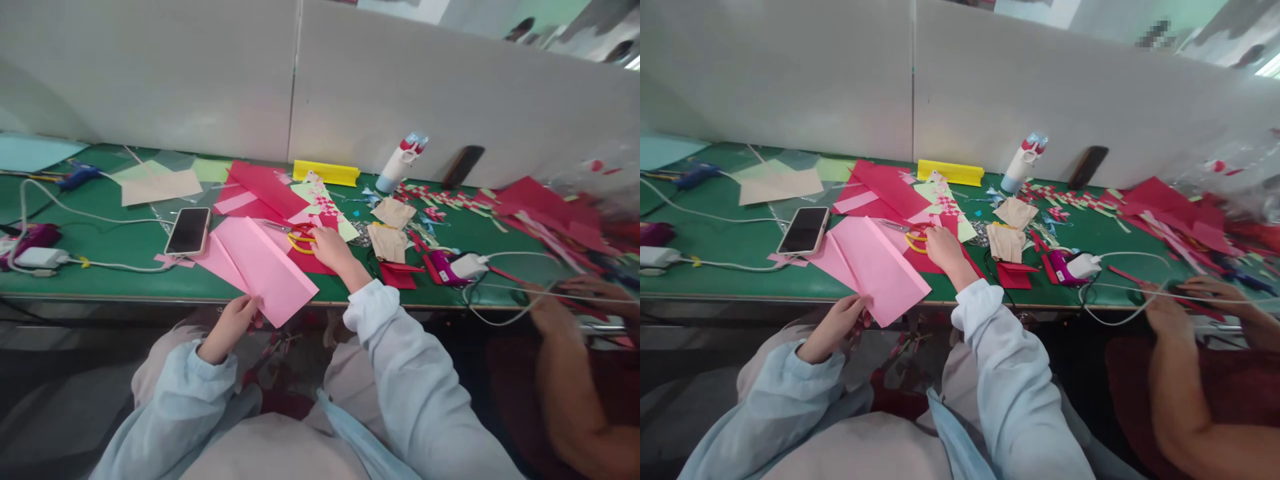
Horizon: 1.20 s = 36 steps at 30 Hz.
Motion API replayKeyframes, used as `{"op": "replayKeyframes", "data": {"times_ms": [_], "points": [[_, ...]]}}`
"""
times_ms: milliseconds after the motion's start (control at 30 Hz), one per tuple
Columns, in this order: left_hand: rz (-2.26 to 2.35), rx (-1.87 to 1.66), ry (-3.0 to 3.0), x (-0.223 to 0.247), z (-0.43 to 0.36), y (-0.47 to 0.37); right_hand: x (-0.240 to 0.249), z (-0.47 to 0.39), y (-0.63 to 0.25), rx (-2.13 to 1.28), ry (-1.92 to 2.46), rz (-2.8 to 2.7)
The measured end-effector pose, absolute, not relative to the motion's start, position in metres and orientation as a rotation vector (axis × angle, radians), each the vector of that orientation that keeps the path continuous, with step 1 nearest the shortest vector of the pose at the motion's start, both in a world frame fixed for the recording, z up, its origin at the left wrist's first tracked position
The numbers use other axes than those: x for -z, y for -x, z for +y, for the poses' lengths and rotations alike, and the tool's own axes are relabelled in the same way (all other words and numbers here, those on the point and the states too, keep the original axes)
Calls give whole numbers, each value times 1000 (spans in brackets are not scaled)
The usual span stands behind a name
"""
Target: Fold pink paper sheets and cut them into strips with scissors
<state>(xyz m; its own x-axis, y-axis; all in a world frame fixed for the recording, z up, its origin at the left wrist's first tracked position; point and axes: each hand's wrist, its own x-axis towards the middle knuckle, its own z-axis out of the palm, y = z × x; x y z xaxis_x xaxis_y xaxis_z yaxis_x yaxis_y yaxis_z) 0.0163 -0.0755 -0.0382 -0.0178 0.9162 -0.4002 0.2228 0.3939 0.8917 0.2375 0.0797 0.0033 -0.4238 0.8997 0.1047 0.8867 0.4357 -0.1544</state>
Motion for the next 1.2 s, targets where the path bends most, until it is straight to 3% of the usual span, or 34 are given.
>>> {"op": "replayKeyframes", "data": {"times_ms": [467,833,900,1200], "points": [[1480,-755,-1128,51,-79,-4,-3,109,-211,1,1711,-2735],[1478,-850,-1057,59,-85,-6,-32,89,-222,94,1740,-2678],[1452,-871,-1051,54,-86,-8,-35,84,-238,13,1725,-2630],[1380,-966,-1057,58,-87,-10,-10,-35,-299,-1371,1283,-1591]]}}
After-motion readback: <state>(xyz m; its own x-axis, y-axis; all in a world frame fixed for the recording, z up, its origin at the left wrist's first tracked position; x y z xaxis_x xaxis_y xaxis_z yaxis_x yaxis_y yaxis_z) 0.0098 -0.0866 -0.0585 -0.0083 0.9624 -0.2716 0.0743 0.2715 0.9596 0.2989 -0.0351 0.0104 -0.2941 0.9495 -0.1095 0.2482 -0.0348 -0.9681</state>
